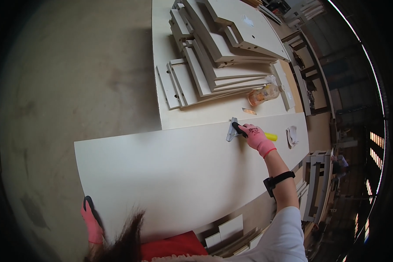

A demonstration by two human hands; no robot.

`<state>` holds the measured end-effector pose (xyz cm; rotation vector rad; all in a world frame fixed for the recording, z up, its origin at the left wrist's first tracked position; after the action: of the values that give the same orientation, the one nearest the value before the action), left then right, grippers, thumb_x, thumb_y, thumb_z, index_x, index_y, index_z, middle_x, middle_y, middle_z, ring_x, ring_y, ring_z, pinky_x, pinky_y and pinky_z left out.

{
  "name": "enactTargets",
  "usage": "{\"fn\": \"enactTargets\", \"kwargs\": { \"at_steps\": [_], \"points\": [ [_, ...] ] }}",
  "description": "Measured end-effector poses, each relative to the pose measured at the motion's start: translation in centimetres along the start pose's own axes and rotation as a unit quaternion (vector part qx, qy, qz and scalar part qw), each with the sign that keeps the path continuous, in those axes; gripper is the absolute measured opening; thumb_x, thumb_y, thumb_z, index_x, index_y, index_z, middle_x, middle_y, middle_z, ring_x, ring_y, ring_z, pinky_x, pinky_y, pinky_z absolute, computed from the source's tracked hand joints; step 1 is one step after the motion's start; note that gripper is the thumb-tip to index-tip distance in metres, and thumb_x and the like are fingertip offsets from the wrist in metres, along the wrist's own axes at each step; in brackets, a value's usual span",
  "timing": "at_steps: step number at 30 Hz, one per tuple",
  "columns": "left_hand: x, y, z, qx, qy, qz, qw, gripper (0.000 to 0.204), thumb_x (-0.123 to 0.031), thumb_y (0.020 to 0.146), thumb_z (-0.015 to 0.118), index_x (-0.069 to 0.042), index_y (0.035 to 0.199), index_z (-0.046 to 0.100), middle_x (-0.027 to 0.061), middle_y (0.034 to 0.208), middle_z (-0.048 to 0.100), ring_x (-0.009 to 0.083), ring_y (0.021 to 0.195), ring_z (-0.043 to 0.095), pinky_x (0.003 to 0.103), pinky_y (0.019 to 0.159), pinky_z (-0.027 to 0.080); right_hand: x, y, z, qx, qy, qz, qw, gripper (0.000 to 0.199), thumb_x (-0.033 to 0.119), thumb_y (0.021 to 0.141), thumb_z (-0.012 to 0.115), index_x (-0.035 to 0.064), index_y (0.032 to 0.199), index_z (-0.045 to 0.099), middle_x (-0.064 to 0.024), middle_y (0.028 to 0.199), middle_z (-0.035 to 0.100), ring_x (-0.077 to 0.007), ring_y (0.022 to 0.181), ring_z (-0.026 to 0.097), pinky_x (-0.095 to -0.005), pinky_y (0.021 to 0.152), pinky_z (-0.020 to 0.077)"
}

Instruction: Scraping and cleaning residue from furniture panels using a scraper and cloth.

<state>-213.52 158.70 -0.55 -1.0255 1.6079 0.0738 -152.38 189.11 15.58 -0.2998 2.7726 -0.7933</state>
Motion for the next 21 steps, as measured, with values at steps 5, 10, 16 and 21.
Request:
{"fn": "enactTargets", "kwargs": {
  "at_steps": [5, 10, 16, 21],
  "points": [
    [-1.8, -0.8, -0.5, 0.015, -0.029, -0.037, 0.999, 0.047, -0.032, 0.092, 0.046, 0.003, 0.123, 0.045, 0.0108, 0.123, 0.048, 0.0198, 0.114, 0.044, 0.032, 0.100, 0.032, 4.9, 0.4, -2.5, 0.019, -0.082, -0.076, 0.994, 0.050, 0.003, 0.079, 0.047, 0.0182, 0.127, 0.044, -0.0060, 0.112, 0.050, -0.0240, 0.102, 0.050, -0.0334, 0.089, 0.0399],
    [-6.3, -3.1, 1.1, 0.032, 0.146, 0.074, 0.986, 0.045, -0.031, 0.094, 0.044, 0.004, 0.123, 0.044, 0.0136, 0.124, 0.046, 0.0216, 0.114, 0.043, 0.033, 0.099, 0.032, 9.5, 1.5, -4.2, 0.004, -0.124, -0.172, 0.977, 0.048, 0.003, 0.079, 0.047, 0.0164, 0.125, 0.046, -0.0064, 0.109, 0.051, -0.0233, 0.098, 0.051, -0.0335, 0.086, 0.0408],
    [-9.7, -4.0, 2.5, -0.011, 0.044, -0.064, 0.997, 0.045, -0.029, 0.093, 0.045, 0.003, 0.124, 0.044, 0.0142, 0.124, 0.046, 0.0217, 0.114, 0.043, 0.033, 0.099, 0.033, 14.0, 2.4, -6.2, 0.013, -0.170, -0.229, 0.958, 0.045, 0.005, 0.081, 0.047, 0.0161, 0.124, 0.047, -0.0073, 0.106, 0.051, -0.0230, 0.096, 0.051, -0.0332, 0.083, 0.0416],
    [-9.1, -3.5, 2.1, 0.021, 0.060, -0.049, 0.997, 0.043, -0.026, 0.093, 0.046, 0.003, 0.124, 0.044, 0.0135, 0.120, 0.048, 0.0218, 0.112, 0.044, 0.033, 0.098, 0.034, 19.5, 3.6, -8.1, -0.007, -0.180, -0.279, 0.943, 0.044, 0.006, 0.081, 0.047, 0.0154, 0.124, 0.047, -0.0078, 0.104, 0.052, -0.0231, 0.096, 0.051, -0.0329, 0.082, 0.0419]
  ]
}}
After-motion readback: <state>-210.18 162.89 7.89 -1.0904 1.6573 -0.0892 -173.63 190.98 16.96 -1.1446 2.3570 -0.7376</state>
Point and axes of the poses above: each hand's wrist, its own y-axis towards the middle knuckle, its own z-axis out of the palm, x = y × z, the point moved 2 cm from there along y, towards the middle knuckle
